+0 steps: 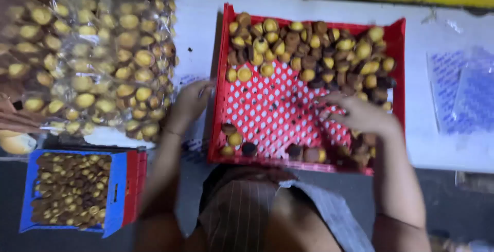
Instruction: The person picks up baked items from a red crate and places them into small plastic bags, then moves the filled bags to a larger stack.
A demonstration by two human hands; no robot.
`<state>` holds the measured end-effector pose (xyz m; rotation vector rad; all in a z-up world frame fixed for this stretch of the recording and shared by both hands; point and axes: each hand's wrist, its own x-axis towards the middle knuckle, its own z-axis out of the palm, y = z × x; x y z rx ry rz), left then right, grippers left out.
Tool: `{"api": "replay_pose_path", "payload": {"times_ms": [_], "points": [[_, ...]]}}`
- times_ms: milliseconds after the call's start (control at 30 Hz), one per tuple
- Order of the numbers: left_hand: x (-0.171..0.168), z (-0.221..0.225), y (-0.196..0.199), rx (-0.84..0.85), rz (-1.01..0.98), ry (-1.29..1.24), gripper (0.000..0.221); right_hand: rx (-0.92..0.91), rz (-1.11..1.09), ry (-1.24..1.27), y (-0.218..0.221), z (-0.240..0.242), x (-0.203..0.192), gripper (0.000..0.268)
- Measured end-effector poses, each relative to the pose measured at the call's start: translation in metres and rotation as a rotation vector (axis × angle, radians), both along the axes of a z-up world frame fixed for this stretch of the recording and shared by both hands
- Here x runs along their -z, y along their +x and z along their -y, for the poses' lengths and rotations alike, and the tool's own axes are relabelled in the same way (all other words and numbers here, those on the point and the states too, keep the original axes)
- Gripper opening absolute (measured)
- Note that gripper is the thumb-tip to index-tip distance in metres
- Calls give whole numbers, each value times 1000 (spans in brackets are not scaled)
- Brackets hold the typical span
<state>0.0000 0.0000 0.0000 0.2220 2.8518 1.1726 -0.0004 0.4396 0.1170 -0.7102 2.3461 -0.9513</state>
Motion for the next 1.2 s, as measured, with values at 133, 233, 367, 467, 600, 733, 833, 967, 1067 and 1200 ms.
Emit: {"api": "replay_pose_path", "payload": {"times_ms": [133, 233, 367, 467, 600, 733, 833, 967, 1067, 1200], "points": [[148, 21, 67, -144, -214, -133, 32, 108, 74, -128, 86, 36, 21, 51], [170, 18, 87, -196, -345, -83, 21, 201, 136, -244, 137, 53, 71, 50], [174, 32, 64, -262, -201, -267, 18, 286, 134, -297, 170, 83, 115, 47], [197, 51, 44, -209, -36, -361, 28, 276, 17, -232, 195, 113, 131, 43], [69, 1, 103, 138, -378, -762, 18, 348, -616, -252, 215, 168, 136, 84], [0, -39, 223, 347, -374, -359, 13, 303, -699, -301, 246, 198, 103, 86], [14, -36, 242, 374, -172, -81, 24, 417, -602, -360, 258, 188, 111, 14], [4, -58, 260, 278, 38, 460, 31, 672, -492, -296, 274, 165, 136, 9], [22, -78, 259, 215, -272, 304, 16, 780, -306, -462, 296, 155, 151, 34], [34, -109, 250, 284, -489, 223, 7, 688, 264, -785, 303, 139, 133, 16]]}}
